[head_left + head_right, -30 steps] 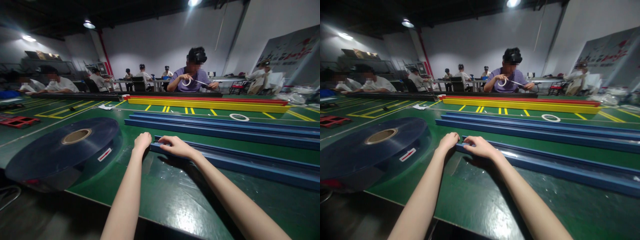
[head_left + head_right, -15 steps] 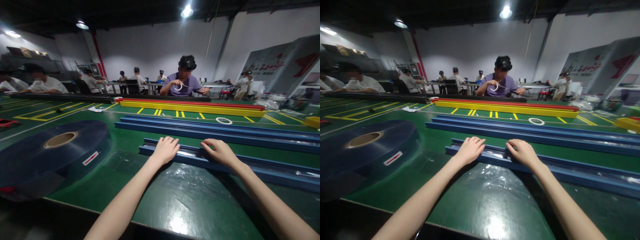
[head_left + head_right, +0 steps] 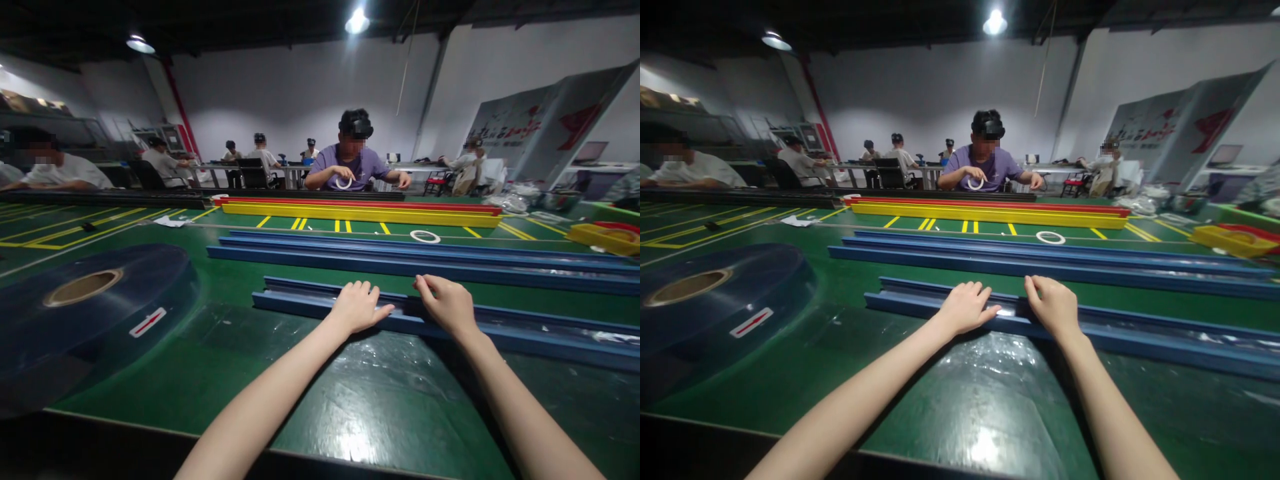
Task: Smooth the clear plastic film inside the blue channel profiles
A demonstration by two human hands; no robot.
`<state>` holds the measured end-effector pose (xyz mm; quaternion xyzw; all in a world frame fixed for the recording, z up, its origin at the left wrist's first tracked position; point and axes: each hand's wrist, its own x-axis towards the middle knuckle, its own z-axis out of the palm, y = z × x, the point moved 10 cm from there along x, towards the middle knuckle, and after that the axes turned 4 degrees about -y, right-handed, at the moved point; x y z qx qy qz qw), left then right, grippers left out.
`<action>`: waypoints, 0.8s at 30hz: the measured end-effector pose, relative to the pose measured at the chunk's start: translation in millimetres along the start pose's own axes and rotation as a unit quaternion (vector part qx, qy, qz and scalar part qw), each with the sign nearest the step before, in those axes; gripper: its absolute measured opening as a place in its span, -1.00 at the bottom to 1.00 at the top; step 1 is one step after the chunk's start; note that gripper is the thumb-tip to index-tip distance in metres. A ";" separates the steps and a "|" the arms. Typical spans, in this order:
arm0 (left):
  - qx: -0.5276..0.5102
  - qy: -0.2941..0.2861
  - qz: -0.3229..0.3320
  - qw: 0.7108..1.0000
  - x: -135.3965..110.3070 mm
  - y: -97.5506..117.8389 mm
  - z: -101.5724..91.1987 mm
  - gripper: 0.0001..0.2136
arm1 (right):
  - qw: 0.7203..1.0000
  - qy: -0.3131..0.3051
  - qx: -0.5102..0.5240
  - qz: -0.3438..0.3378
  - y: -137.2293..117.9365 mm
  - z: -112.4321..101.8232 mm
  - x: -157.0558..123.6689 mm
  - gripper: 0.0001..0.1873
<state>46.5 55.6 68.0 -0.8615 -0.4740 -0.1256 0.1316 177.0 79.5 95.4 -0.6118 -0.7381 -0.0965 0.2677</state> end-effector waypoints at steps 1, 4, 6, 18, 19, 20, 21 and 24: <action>0.001 -0.001 0.000 1.000 0.1 -0.9 0.3 -0.47 | 1.000 0.005 -0.015 -0.008 -0.9 -1.7 -2.8 -0.57; 0.001 -0.007 -0.002 1.000 1.1 -5.2 1.3 -0.47 | 0.998 0.007 -0.048 -0.030 -4.6 -2.9 -9.2 -0.57; -0.003 -0.013 -0.007 1.000 2.5 -9.8 2.6 -0.48 | 0.997 0.000 -0.058 -0.041 -7.8 -0.5 -11.1 -0.58; 0.008 -0.020 -0.026 0.999 5.5 -50.1 11.1 -0.60 | 0.990 -0.065 -0.079 -0.094 -11.0 19.8 -11.6 -0.60; 0.007 -0.020 -0.025 0.999 3.9 -56.8 11.5 -0.61 | 0.990 -0.066 -0.082 -0.090 -7.2 20.6 -11.1 -0.60; 0.008 -0.020 -0.026 0.999 1.7 -64.5 11.6 -0.62 | 0.990 -0.068 -0.085 -0.086 -3.5 21.1 -10.5 -0.60; 0.010 -0.021 -0.029 0.999 -1.1 -73.4 11.8 -0.64 | 0.990 -0.068 -0.088 -0.081 0.4 21.2 -9.9 -0.60; 0.016 -0.029 -0.048 0.998 -12.8 -104.0 11.4 -0.65 | 0.992 -0.070 -0.082 -0.068 9.7 19.9 -8.6 -0.59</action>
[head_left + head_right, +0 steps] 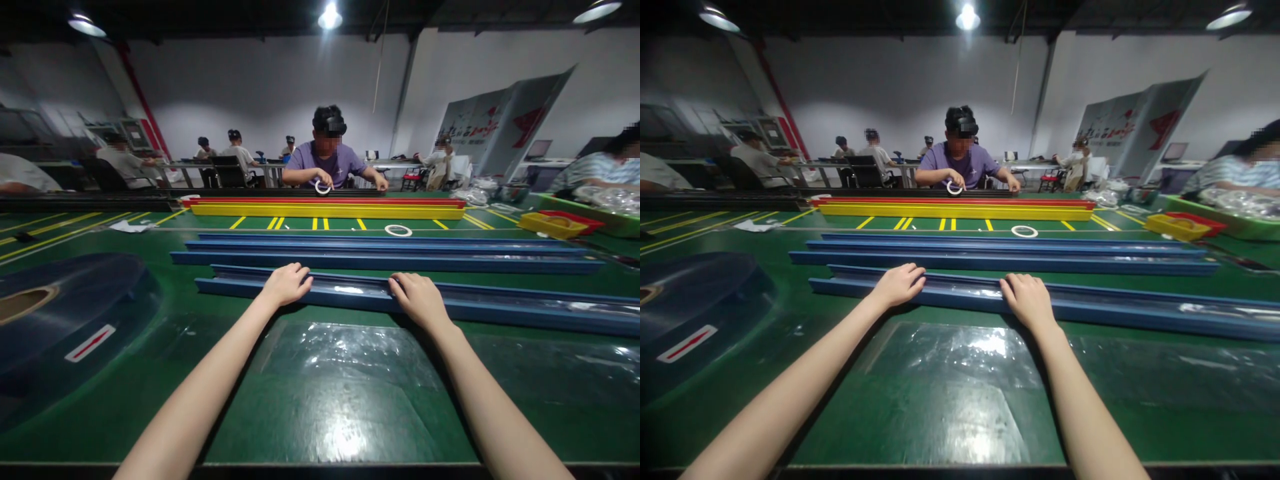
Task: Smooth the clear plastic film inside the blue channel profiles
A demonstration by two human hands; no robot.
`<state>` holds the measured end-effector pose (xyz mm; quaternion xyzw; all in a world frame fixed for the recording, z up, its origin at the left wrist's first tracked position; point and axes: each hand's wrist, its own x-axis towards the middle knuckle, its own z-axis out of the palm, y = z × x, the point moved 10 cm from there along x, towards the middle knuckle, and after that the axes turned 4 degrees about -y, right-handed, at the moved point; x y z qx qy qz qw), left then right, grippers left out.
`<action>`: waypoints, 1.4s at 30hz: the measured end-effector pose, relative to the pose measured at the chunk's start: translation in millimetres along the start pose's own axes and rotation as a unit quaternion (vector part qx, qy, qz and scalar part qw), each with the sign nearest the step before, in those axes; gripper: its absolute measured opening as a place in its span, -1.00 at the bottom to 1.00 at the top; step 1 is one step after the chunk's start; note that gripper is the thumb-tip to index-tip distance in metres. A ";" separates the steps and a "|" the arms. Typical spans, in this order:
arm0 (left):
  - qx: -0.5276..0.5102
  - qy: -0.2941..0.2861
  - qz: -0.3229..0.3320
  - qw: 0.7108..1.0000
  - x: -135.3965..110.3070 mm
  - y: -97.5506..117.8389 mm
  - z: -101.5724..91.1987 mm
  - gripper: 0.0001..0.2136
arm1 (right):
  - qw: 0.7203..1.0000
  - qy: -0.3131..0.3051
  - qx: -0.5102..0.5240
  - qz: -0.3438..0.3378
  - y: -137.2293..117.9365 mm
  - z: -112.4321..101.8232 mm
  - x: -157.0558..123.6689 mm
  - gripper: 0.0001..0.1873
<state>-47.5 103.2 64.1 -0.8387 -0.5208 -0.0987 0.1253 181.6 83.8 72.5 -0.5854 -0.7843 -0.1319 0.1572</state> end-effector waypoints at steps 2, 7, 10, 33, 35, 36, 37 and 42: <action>0.005 -0.006 -0.019 1.000 -7.5 -21.8 -0.2 -0.65 | 1.000 0.001 0.021 0.008 3.5 -1.8 -0.6 -0.58; 0.020 -0.028 -0.055 0.998 -25.5 -65.0 1.5 -0.63 | 0.998 0.002 0.063 -0.002 -1.3 -3.6 -0.9 -0.59; 0.032 -0.025 -0.075 0.996 -33.9 -87.6 2.0 -0.60 | 0.998 -0.001 0.070 -0.009 -2.3 0.1 -0.3 -0.60; 0.073 0.016 -0.143 0.987 -51.1 -141.4 4.9 -0.53 | 0.985 -0.008 -0.079 -0.151 -10.8 17.0 11.9 -0.57; 0.071 0.041 -0.176 0.981 -53.0 -143.2 4.3 -0.53 | 0.985 0.006 -0.065 -0.162 -12.2 16.9 14.6 -0.59; 0.074 0.058 -0.190 0.977 -54.1 -143.8 2.9 -0.53 | 0.984 0.017 -0.057 -0.168 -12.5 16.1 15.8 -0.60; 0.078 0.072 -0.201 0.974 -54.7 -144.1 1.6 -0.54 | 0.983 0.031 -0.049 -0.174 -12.4 14.7 17.0 -0.61; 0.084 0.079 -0.221 0.968 -51.5 -148.0 3.6 -0.55 | 0.978 0.068 -0.042 -0.192 -8.7 14.0 25.7 -0.61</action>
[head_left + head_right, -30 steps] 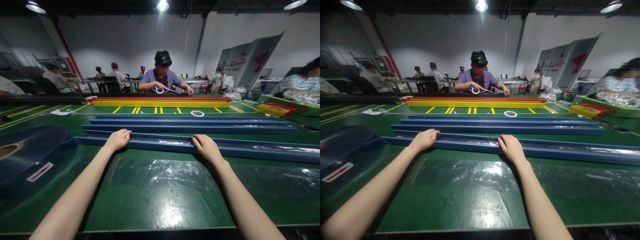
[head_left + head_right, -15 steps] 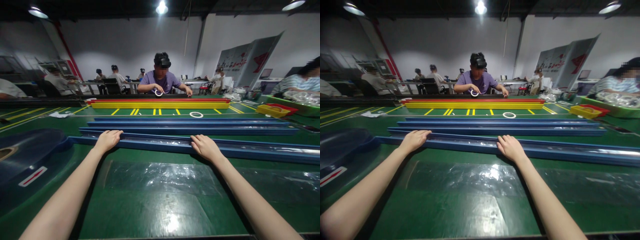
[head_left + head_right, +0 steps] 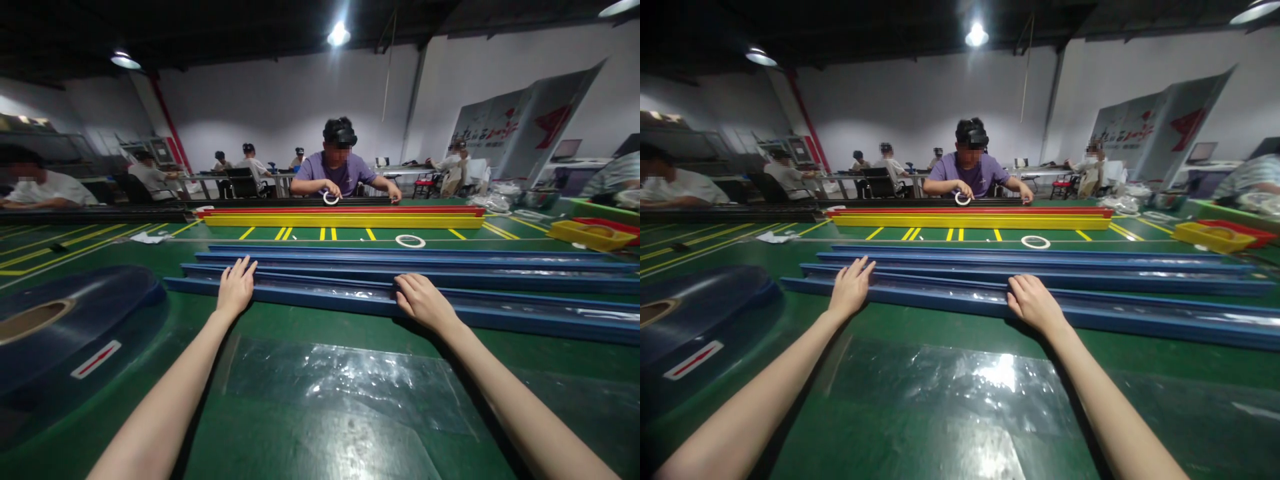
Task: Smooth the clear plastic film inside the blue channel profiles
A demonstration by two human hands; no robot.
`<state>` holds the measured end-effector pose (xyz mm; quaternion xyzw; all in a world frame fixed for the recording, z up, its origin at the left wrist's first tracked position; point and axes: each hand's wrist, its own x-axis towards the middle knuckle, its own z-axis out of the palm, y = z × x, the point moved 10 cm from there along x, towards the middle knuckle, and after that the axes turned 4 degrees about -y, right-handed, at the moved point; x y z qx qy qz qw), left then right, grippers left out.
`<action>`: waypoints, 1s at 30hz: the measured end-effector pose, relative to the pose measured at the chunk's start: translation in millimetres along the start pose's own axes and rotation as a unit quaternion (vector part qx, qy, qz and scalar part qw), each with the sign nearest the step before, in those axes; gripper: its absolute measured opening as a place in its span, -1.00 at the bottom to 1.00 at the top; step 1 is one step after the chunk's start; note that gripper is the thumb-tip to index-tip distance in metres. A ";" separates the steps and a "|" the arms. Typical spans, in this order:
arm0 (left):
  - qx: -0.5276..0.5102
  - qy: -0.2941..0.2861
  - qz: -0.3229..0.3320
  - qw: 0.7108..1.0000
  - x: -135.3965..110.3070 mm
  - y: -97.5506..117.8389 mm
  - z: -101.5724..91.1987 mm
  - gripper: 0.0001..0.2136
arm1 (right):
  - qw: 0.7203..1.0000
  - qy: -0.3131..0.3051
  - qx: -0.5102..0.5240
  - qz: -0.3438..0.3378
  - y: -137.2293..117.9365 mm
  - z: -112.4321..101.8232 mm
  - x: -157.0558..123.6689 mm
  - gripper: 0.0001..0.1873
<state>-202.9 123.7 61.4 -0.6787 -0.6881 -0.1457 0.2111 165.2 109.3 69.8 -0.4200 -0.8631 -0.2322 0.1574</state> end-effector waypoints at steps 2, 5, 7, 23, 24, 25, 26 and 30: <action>-0.005 -0.011 0.003 1.000 2.8 -0.4 3.3 -0.55 | 1.000 -0.009 -0.009 0.002 4.0 4.6 3.4 -0.61; -0.005 -0.012 0.004 1.000 6.5 -1.3 7.0 -0.55 | 0.999 -0.020 -0.019 0.021 12.2 10.8 7.9 -0.61; -0.002 -0.002 0.006 1.000 8.4 -1.4 8.1 -0.54 | 0.999 -0.023 -0.024 0.036 17.6 14.4 10.1 -0.60; -0.012 0.015 0.048 0.999 21.3 4.6 7.3 -0.57 | 0.976 -0.134 -0.018 0.172 49.9 39.0 18.5 -0.58; -0.014 0.018 0.049 0.999 21.6 4.4 7.8 -0.57 | 0.975 -0.138 -0.018 0.171 50.3 39.8 19.2 -0.58; -0.014 0.022 0.049 0.998 22.0 4.0 8.2 -0.58 | 0.975 -0.140 -0.017 0.170 50.5 40.5 20.0 -0.59; -0.014 0.025 0.049 0.998 22.7 3.6 8.6 -0.58 | 0.975 -0.141 -0.017 0.168 50.8 41.0 20.8 -0.59; -0.012 0.030 0.051 0.998 28.0 1.6 11.4 -0.59 | 0.975 -0.143 -0.023 0.168 53.2 44.0 23.5 -0.59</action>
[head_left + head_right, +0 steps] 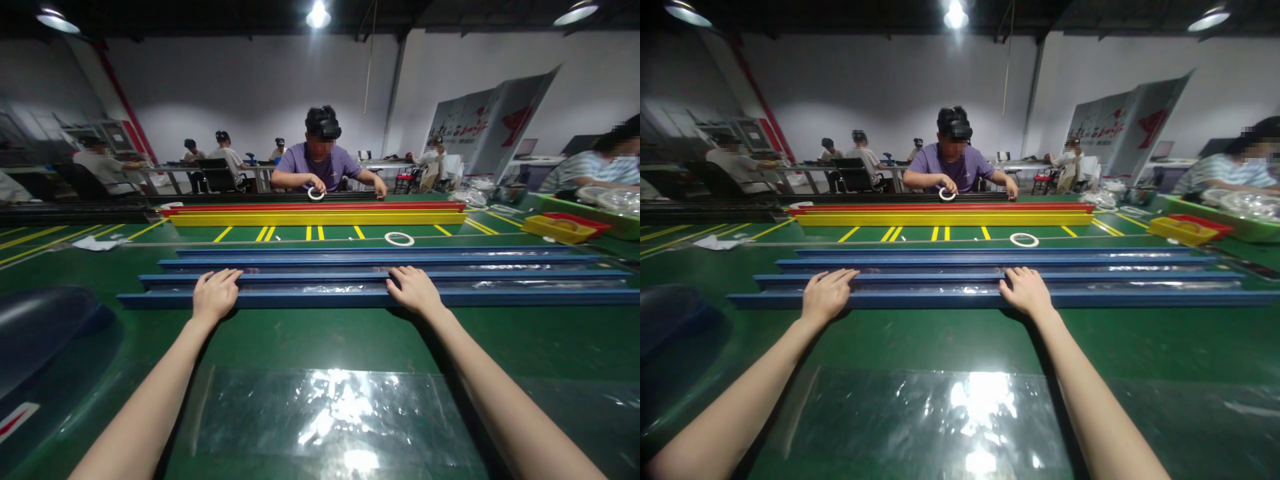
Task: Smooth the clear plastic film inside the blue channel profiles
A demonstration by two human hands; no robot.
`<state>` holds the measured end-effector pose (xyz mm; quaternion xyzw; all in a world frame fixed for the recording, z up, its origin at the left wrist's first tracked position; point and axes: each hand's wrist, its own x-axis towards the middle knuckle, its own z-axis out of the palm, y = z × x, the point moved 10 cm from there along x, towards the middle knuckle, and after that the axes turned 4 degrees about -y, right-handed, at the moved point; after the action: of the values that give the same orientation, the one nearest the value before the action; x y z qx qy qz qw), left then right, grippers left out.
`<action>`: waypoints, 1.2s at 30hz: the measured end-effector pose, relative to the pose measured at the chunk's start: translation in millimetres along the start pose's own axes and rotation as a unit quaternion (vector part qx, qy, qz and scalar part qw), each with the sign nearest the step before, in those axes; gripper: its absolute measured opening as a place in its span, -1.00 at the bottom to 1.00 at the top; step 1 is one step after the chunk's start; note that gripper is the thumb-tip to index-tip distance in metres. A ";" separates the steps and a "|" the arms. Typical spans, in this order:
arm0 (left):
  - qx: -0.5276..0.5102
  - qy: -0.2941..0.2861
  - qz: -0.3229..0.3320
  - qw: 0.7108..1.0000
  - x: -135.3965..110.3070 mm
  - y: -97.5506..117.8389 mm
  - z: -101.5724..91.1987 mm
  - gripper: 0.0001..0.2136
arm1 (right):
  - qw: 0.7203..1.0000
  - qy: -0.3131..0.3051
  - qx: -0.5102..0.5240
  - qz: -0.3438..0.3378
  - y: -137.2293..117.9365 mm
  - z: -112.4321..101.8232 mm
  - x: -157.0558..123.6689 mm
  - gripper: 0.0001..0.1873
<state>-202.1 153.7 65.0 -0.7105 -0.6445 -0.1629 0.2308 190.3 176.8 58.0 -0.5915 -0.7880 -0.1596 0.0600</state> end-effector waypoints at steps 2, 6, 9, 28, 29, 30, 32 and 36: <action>0.004 -0.002 -0.002 1.000 3.2 -1.8 2.6 -0.60 | 1.000 0.000 -0.004 0.004 0.7 1.2 2.4 -0.58; 0.017 -0.002 -0.002 1.000 9.5 -4.8 7.5 -0.60 | 1.000 0.000 -0.006 0.004 0.4 2.7 7.7 -0.57; 0.016 -0.002 0.006 1.000 14.4 -4.9 11.1 -0.60 | 1.000 0.000 -0.005 0.004 0.7 3.8 12.4 -0.58; 0.001 -0.011 -0.010 1.000 31.5 -10.2 22.3 -0.62 | 1.000 0.008 -0.003 0.022 2.5 9.8 30.3 -0.59; 0.000 -0.015 -0.011 1.000 33.2 -10.4 23.9 -0.62 | 1.000 0.009 -0.001 0.025 2.8 9.8 31.2 -0.59; -0.001 -0.016 -0.012 1.000 34.7 -11.0 25.2 -0.63 | 1.000 0.010 0.002 0.027 3.0 9.8 32.1 -0.59; -0.004 -0.013 -0.015 1.000 36.9 -12.1 26.5 -0.63 | 0.999 0.012 0.007 0.031 3.4 9.5 33.5 -0.60; -0.016 -0.017 -0.016 1.000 37.9 -11.8 27.2 -0.64 | 0.999 0.015 0.012 0.036 3.6 7.6 33.9 -0.60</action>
<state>-211.2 201.0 63.6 -0.7064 -0.6569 -0.1645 0.2058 184.5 211.1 61.1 -0.6161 -0.7673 -0.1568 0.0843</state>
